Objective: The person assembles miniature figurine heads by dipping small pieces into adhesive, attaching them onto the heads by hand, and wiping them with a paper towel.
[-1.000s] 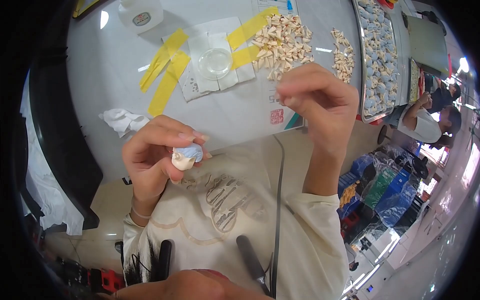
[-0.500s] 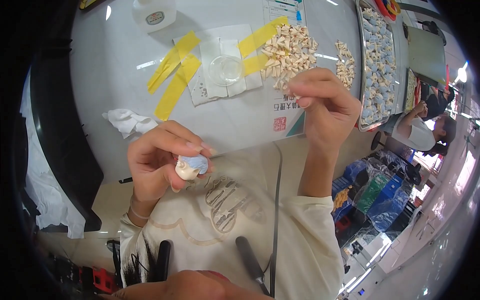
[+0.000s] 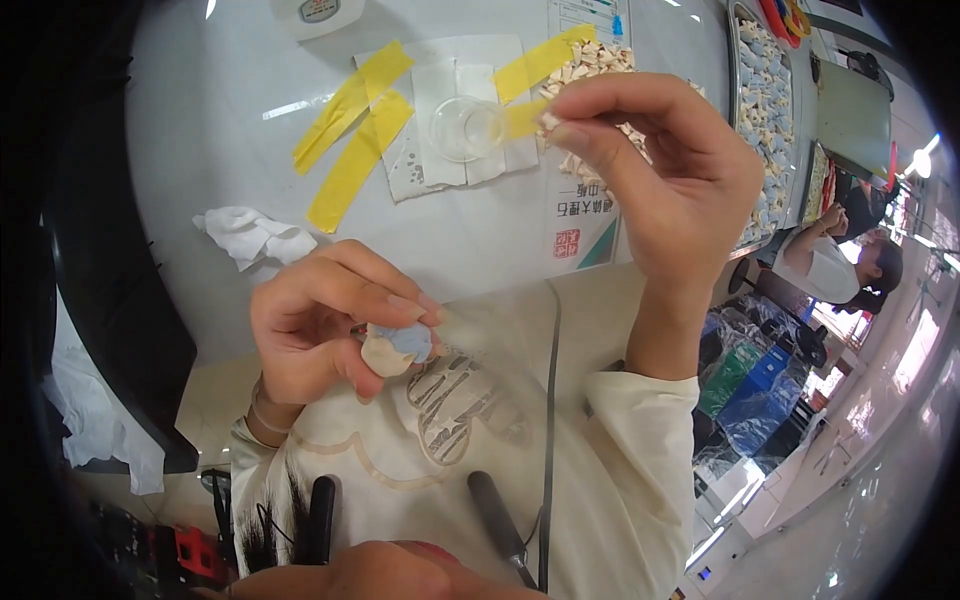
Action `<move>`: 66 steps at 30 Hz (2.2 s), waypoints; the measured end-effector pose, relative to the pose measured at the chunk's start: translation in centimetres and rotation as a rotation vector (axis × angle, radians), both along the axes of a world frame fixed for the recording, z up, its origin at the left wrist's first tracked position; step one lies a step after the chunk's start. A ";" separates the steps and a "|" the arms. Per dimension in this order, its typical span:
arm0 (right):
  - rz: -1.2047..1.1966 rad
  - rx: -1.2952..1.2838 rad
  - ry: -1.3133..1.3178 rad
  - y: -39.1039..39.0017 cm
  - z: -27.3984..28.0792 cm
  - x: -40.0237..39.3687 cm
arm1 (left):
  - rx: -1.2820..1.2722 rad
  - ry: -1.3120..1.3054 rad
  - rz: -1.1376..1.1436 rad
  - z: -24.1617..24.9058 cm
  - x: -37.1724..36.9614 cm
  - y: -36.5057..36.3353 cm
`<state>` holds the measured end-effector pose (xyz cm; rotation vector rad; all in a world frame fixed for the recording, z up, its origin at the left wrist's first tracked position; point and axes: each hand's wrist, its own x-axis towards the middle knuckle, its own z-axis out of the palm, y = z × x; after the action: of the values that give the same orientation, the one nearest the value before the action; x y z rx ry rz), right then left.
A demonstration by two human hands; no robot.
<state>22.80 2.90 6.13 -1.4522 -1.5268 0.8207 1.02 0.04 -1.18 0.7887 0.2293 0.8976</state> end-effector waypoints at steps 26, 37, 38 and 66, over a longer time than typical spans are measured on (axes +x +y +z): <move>0.263 -0.137 -0.747 2.8 1.9 -3.1 | -0.058 -0.038 0.039 0.3 0.2 0.1; 0.296 -0.017 -0.434 0.6 2.3 -2.7 | -0.325 -0.012 0.151 1.6 0.6 -0.4; 0.352 0.020 -0.298 -0.1 2.4 -2.5 | -0.321 -0.007 0.154 1.5 0.5 -0.5; 0.212 -0.099 0.059 -4.6 -0.2 -4.1 | 0.472 0.288 0.463 0.5 0.8 -0.9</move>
<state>18.70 -1.71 5.88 -1.3382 -1.6339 1.0697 1.82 -0.83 -0.68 1.3395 0.4766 1.2976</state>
